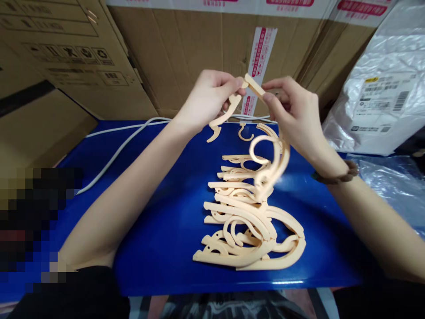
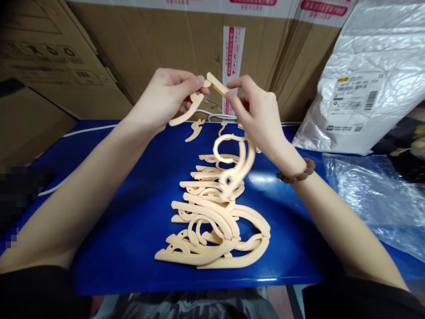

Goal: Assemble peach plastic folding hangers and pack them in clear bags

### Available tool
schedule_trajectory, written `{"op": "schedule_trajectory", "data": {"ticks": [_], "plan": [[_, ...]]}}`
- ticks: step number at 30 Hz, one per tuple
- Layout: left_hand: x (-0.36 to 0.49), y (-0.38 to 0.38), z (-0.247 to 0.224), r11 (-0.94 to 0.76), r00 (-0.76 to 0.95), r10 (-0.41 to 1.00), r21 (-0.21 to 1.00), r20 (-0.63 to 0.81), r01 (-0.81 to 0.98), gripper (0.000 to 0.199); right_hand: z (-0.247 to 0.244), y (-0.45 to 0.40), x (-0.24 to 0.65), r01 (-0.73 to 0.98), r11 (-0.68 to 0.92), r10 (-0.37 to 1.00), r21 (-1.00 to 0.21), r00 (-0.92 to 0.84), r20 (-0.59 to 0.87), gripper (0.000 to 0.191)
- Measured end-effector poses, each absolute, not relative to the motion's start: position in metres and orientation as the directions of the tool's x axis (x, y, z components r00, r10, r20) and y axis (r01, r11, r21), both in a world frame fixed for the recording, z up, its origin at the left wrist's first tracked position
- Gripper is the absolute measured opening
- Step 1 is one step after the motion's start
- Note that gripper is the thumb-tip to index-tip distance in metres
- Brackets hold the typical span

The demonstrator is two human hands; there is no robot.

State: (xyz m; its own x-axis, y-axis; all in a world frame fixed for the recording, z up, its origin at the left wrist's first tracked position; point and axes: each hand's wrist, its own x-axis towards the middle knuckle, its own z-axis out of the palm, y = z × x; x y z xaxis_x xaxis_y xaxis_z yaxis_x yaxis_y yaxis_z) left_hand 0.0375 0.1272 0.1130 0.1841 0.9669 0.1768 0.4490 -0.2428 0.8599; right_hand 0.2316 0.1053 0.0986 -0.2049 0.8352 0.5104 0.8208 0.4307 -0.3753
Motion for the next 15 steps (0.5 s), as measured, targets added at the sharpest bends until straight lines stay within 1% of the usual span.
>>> {"op": "schedule_trajectory", "data": {"ticks": [2, 4, 5, 7, 9, 11, 12, 13, 15], "plan": [[0.044, 0.122, 0.114, -0.256, 0.203, 0.962, 0.854, 0.181, 0.452, 0.033, 0.107, 0.099, 0.233, 0.916, 0.374, 0.823, -0.147, -0.255, 0.507, 0.039], [0.048, 0.119, 0.114, -0.287, 0.244, 0.951, 0.836, 0.190, 0.467, 0.035, 0.112, 0.093, 0.230, 0.952, 0.305, 0.835, 0.037, -0.286, 0.471, 0.046], [0.050, 0.117, 0.113, -0.317, 0.272, 0.940, 0.821, 0.206, 0.474, 0.036, 0.113, 0.091, 0.229, 0.956, 0.280, 0.842, 0.091, -0.291, 0.454, 0.050], [0.052, 0.114, 0.110, -0.392, 0.317, 0.913, 0.773, 0.258, 0.499, 0.035, 0.112, 0.090, 0.227, 0.955, 0.264, 0.852, 0.134, -0.296, 0.431, 0.051], [0.054, 0.112, 0.107, -0.452, 0.333, 0.891, 0.689, 0.310, 0.566, 0.033, 0.110, 0.094, 0.227, 0.953, 0.271, 0.859, 0.135, -0.303, 0.414, 0.043], [0.057, 0.112, 0.103, -0.473, 0.327, 0.880, 0.592, 0.343, 0.652, 0.030, 0.109, 0.100, 0.231, 0.948, 0.307, 0.860, 0.086, -0.315, 0.401, 0.032], [0.057, 0.114, 0.101, -0.476, 0.330, 0.877, 0.547, 0.348, 0.688, 0.029, 0.108, 0.104, 0.234, 0.939, 0.342, 0.863, 0.026, -0.325, 0.386, 0.028], [0.057, 0.116, 0.098, -0.476, 0.335, 0.876, 0.512, 0.346, 0.716, 0.028, 0.108, 0.108, 0.237, 0.924, 0.379, 0.869, -0.059, -0.333, 0.366, 0.026], [0.055, 0.126, 0.090, -0.460, 0.338, 0.884, 0.473, 0.323, 0.751, 0.029, 0.108, 0.115, 0.244, 0.867, 0.413, 0.886, -0.277, -0.314, 0.341, 0.028]]}}
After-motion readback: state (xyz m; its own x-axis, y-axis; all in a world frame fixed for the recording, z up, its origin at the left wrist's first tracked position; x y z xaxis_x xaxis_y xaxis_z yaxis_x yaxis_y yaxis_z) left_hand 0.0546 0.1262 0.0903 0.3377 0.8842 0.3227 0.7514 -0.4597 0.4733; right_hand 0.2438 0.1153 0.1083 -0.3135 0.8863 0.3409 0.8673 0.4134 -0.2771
